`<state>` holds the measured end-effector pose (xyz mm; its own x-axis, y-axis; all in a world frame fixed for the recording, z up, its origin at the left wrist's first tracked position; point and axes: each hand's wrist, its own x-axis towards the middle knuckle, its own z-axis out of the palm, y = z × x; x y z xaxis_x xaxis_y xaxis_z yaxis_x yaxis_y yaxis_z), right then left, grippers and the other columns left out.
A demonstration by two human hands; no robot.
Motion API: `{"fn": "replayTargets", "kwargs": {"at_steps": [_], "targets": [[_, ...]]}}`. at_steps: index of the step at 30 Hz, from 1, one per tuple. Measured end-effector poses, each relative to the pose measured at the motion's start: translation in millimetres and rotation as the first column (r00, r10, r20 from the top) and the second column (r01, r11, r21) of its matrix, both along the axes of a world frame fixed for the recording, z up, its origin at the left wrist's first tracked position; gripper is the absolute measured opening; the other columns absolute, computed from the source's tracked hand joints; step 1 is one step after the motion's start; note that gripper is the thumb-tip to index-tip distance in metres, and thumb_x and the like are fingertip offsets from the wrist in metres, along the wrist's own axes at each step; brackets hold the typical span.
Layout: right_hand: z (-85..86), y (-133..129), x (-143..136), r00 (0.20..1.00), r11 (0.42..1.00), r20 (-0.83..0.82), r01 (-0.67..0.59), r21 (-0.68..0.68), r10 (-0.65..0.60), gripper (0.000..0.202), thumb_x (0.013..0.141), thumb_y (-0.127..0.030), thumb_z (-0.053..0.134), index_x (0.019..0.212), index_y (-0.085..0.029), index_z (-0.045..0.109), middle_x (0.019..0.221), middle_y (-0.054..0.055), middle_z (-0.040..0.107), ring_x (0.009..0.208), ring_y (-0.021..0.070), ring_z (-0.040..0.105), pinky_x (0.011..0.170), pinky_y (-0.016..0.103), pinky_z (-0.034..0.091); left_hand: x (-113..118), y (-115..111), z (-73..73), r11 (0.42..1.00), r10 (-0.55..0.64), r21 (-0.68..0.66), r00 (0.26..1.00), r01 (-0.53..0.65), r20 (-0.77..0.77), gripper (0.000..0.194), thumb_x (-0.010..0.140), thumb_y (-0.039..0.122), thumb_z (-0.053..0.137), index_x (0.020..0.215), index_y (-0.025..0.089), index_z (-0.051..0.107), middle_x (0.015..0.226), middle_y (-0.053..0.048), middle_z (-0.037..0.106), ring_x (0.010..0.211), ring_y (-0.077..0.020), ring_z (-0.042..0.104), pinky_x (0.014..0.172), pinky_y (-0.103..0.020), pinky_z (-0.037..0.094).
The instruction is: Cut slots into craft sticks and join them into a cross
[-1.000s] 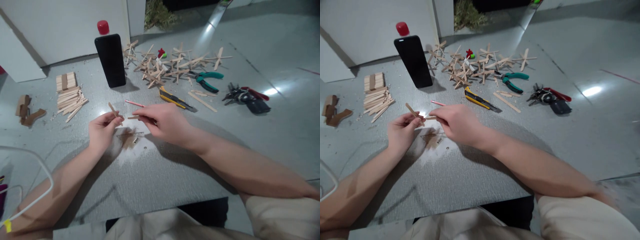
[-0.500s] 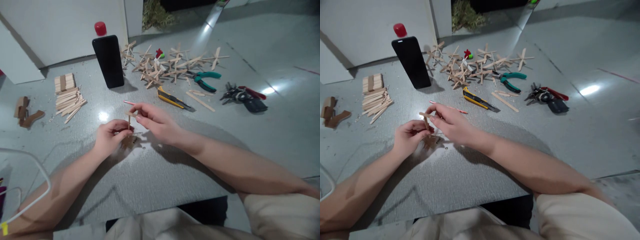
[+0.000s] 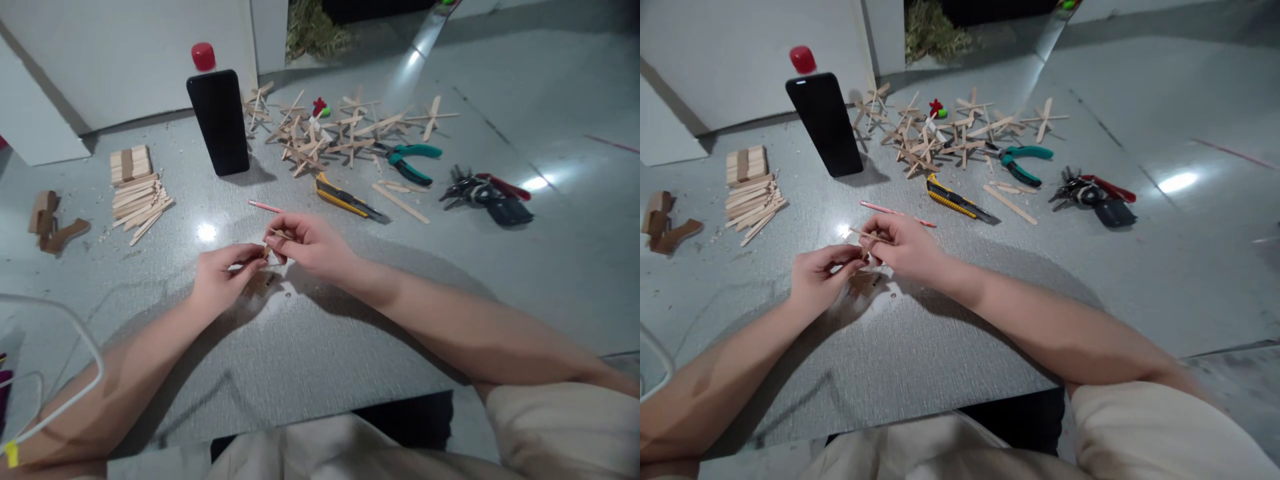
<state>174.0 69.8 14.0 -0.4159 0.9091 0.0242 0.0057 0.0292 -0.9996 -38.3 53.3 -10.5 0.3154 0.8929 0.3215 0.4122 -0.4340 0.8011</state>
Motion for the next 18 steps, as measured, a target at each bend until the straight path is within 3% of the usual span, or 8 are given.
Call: {"fn": "replayTargets", "kwargs": {"at_steps": [9, 18], "targets": [[5.4, -3, -1, 0.999, 0.999, -0.047, -0.006, -0.032, 0.005, 0.019, 0.092, -0.038, 0.070, 0.088, -0.023, 0.060, 0.066, -0.006, 0.061, 0.062, 0.0132, 0.059, 0.061, 0.029, 0.047, -8, 5, -4.0, 0.984, -0.051, 0.163, 0.992, 0.069, -0.112, 0.014, 0.101, 0.032, 0.068, 0.105, 0.029, 0.082, 0.096, -0.004, 0.086, 0.082, -0.0202, 0.083, 0.074, -0.031, 0.065], [3.1, -3, -3, 0.997, 0.995, -0.078, -0.012, -0.101, 0.004, 0.029, 0.090, -0.046, 0.077, 0.086, -0.023, 0.062, 0.063, -0.007, 0.061, 0.061, 0.0126, 0.059, 0.063, 0.030, 0.047, -12, 4, -5.7, 0.960, -0.070, 0.254, 0.981, 0.116, -0.183, 0.014, 0.102, 0.028, 0.066, 0.107, 0.028, 0.079, 0.100, -0.005, 0.086, 0.087, -0.0217, 0.084, 0.071, -0.030, 0.065]]}}
